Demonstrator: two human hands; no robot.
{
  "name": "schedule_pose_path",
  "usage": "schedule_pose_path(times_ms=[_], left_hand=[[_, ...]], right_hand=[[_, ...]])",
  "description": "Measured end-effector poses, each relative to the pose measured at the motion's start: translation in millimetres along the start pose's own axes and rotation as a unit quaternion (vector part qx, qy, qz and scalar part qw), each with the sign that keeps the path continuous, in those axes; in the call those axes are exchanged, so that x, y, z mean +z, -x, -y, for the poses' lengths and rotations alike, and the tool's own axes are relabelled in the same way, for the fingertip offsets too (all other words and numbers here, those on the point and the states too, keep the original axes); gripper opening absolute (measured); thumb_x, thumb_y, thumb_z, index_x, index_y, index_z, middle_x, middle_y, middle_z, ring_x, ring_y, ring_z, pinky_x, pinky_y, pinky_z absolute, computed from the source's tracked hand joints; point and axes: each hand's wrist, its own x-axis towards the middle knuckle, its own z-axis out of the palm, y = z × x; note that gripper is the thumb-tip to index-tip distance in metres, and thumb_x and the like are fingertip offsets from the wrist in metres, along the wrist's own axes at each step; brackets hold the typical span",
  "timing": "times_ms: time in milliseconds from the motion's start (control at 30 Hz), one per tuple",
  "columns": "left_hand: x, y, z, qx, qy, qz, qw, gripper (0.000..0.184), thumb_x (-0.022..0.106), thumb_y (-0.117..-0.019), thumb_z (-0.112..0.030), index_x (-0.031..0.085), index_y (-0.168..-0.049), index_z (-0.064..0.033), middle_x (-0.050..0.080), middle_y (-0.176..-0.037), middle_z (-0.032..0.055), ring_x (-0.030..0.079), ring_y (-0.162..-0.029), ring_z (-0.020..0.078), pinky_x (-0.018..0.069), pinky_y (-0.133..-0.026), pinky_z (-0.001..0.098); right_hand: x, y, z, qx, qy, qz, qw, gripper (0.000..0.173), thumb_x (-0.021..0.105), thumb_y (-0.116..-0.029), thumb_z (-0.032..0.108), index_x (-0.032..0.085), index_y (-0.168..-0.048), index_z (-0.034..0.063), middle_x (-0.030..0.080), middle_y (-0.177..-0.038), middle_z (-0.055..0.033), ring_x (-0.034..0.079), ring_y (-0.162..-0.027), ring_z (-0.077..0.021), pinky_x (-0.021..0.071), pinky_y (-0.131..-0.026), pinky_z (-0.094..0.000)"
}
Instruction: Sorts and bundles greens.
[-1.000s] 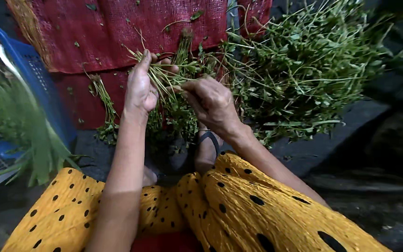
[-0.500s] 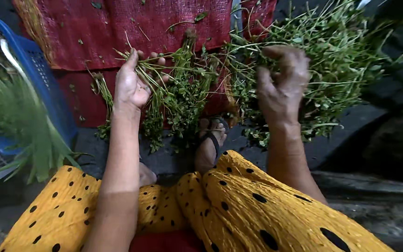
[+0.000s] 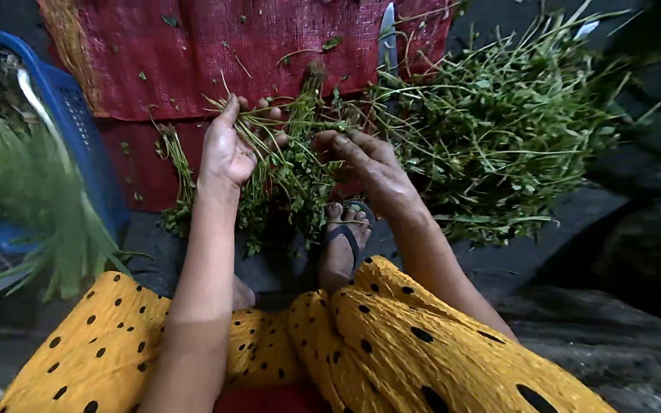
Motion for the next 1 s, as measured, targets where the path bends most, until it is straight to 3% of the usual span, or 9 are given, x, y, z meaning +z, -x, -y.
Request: schedule_pose_path(times_ms=[200,300,400,467,533,633,833,900,1000], left_hand=[[0,1,1,0.010,-0.019,0.006,1.000,0.035,0.030,-0.1130,-0.038,0.053,-0.106,-0.0128,0.070,-0.091,0.0060,0.072,-0.078,0.0197,0.0626,-0.065,0.0371],[4,2,4,0.007,-0.040,-0.003,0.999,0.034,0.031,-0.1129,-0.039,0.052,-0.109,-0.0133,0.070,-0.091,0.0058,0.072,-0.077,0.0204,0.0624,-0.062,0.0385],[9,3,8,0.009,-0.066,0.007,0.998,0.036,0.030,-0.1128,-0.040,0.053,-0.108,-0.0136,0.070,-0.092,0.0054,0.072,-0.080,0.0212,0.0624,-0.065,0.0405],[12,4,10,0.020,-0.084,0.022,0.996,0.036,0.029,-0.1131,-0.039,0.053,-0.108,-0.0127,0.070,-0.093,0.0066,0.072,-0.082,0.0226,0.0622,-0.068,0.0423],[13,7,10,0.038,-0.147,0.017,0.988,0.039,0.026,-0.1133,-0.041,0.053,-0.111,-0.0121,0.071,-0.095,0.0064,0.073,-0.081,0.0218,0.0618,-0.063,0.0389],[12,8,8,0.083,-0.309,0.012,0.947,0.043,0.026,-0.1139,-0.039,0.053,-0.124,-0.0076,0.071,-0.105,0.0097,0.072,-0.080,0.0213,0.0585,-0.058,0.0338],[4,5,10,-0.014,-0.320,0.158,0.934,0.030,0.041,-0.1117,-0.031,0.063,-0.109,-0.0099,0.037,-0.058,-0.0097,0.029,-0.042,-0.0002,0.0252,-0.037,0.0149],[3,4,9,-0.025,-0.281,0.190,0.940,0.031,0.041,-0.1117,-0.029,0.062,-0.099,-0.0111,0.034,-0.056,-0.0108,0.027,-0.041,-0.0006,0.0235,-0.037,0.0148],[-3,-2,4,-0.046,-0.106,0.212,0.970,0.033,0.032,-0.1131,-0.031,0.052,-0.092,-0.0169,0.036,-0.058,-0.0097,0.029,-0.041,0.0001,0.0271,-0.037,0.0134]], right_hand=[[-17,-2,4,-0.113,0.026,-0.205,0.972,0.034,0.039,-0.1079,0.018,0.056,-0.133,0.0013,0.064,-0.123,-0.0088,0.069,-0.095,-0.0143,0.0612,-0.078,-0.0336],[-14,-8,17,-0.193,0.112,-0.162,0.961,0.043,0.052,-0.1054,0.023,0.053,-0.140,-0.0021,0.059,-0.136,-0.0153,0.064,-0.113,-0.0167,0.0569,-0.092,-0.0342],[-2,-23,26,-0.231,0.282,-0.052,0.930,0.068,0.060,-0.1009,0.040,0.041,-0.156,0.0061,0.046,-0.155,-0.0185,0.050,-0.139,-0.0299,0.0440,-0.112,-0.0504],[7,-29,27,-0.234,0.384,-0.005,0.893,0.060,0.054,-0.1052,0.036,0.041,-0.157,0.0105,0.059,-0.140,-0.0200,0.057,-0.127,-0.0391,0.0431,-0.101,-0.0646],[12,-31,24,-0.239,0.414,0.002,0.878,0.041,0.049,-0.1076,0.023,0.056,-0.145,0.0083,0.068,-0.114,-0.0201,0.067,-0.105,-0.0400,0.0500,-0.085,-0.0615],[5,-26,22,-0.232,0.404,-0.021,0.885,0.029,0.046,-0.1085,0.017,0.067,-0.124,0.0030,0.070,-0.109,-0.0199,0.070,-0.099,-0.0375,0.0561,-0.082,-0.0550],[-49,6,32,-0.132,0.432,-0.137,0.882,0.033,0.041,-0.1105,0.016,0.058,-0.133,-0.0017,0.065,-0.116,-0.0281,0.066,-0.104,-0.0458,0.0516,-0.088,-0.0619],[-85,21,20,-0.121,0.432,-0.192,0.873,0.032,0.040,-0.1116,0.022,0.057,-0.130,0.0019,0.065,-0.112,-0.0259,0.066,-0.098,-0.0445,0.0520,-0.082,-0.0618],[-129,38,1,-0.071,0.449,-0.241,0.858,0.037,0.040,-0.1113,0.030,0.059,-0.132,0.0049,0.063,-0.122,-0.0260,0.061,-0.112,-0.0465,0.0476,-0.094,-0.0641]])
